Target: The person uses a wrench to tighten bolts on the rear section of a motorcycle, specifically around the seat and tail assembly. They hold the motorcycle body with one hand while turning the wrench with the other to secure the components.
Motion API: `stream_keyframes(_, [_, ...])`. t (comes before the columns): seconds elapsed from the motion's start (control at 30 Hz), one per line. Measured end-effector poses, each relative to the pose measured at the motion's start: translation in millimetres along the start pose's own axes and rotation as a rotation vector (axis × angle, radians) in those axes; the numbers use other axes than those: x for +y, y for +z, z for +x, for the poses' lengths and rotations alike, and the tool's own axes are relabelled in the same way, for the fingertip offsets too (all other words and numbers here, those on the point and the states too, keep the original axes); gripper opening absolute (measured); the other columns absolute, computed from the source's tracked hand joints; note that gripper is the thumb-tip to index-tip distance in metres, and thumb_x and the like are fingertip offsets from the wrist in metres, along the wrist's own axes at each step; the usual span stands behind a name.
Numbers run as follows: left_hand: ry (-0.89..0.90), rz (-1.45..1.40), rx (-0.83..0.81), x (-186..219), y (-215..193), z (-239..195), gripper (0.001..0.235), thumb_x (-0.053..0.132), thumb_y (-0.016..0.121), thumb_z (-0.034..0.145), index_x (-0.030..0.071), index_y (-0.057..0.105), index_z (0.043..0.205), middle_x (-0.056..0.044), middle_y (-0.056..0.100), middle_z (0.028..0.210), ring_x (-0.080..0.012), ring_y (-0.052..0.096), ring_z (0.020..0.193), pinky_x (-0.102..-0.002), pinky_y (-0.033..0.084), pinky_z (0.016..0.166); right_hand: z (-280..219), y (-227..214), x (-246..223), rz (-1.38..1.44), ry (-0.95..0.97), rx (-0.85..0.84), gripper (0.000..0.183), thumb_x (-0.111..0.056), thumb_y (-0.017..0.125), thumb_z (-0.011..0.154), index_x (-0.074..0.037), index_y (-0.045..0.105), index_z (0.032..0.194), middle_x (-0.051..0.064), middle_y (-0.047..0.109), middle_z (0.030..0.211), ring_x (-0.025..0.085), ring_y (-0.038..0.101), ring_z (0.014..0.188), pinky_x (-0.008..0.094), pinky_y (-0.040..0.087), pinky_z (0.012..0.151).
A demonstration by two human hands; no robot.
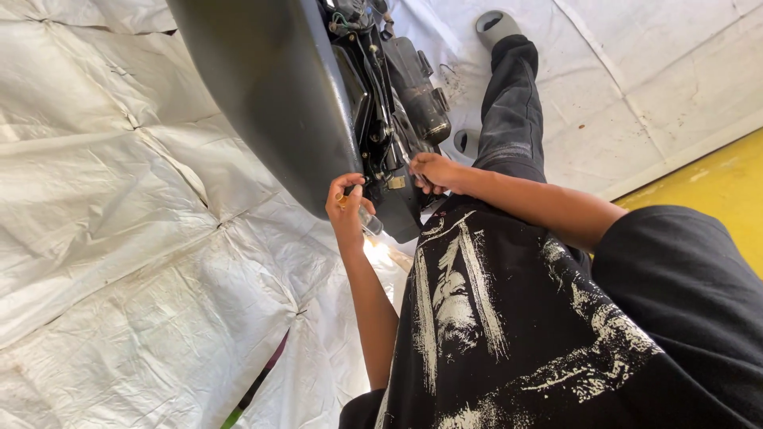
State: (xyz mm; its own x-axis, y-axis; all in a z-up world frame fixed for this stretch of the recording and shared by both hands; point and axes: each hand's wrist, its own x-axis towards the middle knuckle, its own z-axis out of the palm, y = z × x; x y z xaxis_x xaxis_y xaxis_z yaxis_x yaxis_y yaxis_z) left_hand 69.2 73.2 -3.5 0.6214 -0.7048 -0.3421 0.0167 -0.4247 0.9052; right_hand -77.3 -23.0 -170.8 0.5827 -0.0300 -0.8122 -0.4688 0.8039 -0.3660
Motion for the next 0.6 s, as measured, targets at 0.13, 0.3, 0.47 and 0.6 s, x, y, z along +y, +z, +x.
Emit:
stream_keyframes(0.13, [-0.051,-0.114,0.020,-6,-6,4,0.023,0.014,0.058,0.094,-0.001,0.060,0.111,-0.015,0.060,0.077,-0.0181,0.059,0.041,-0.024,0.046,0.040,26,-8,-7,0.032,-0.099,0.069,0.020,-0.027,0.044,0.106,-0.015,0.060,0.104,0.009,0.063,0.068,0.018,0.064,0.051,0.021,0.041,0.036])
stream_keyframes(0.3, [-0.071,-0.127,0.024,-14,-10,7,0.021,0.014,0.055,0.092,0.000,0.060,0.107,-0.016,0.061,0.066,-0.0198,0.060,0.038,-0.025,0.045,0.038,-19,4,-14,-0.039,-0.108,-0.016,0.019,-0.025,0.040,0.107,-0.016,0.057,0.103,0.011,0.067,0.072,0.017,0.068,0.056,0.020,0.040,0.038])
stream_keyframes(0.47, [-0.080,-0.152,0.033,-20,-12,6,0.020,0.013,0.054,0.092,-0.001,0.060,0.105,-0.016,0.060,0.061,-0.0208,0.059,0.036,-0.025,0.044,0.036,26,-15,-15,-0.057,-0.245,0.029,0.019,-0.026,0.042,0.108,-0.017,0.057,0.101,0.013,0.068,0.070,0.021,0.071,0.056,0.023,0.044,0.038])
stream_keyframes(0.6, [-0.079,-0.158,0.039,-17,-11,5,0.019,0.012,0.052,0.093,-0.001,0.060,0.104,-0.017,0.059,0.060,-0.0221,0.058,0.035,-0.025,0.044,0.036,17,-19,1,-0.078,-0.236,-0.022,0.019,-0.024,0.041,0.108,-0.015,0.056,0.105,0.013,0.066,0.067,0.020,0.069,0.053,0.022,0.042,0.037])
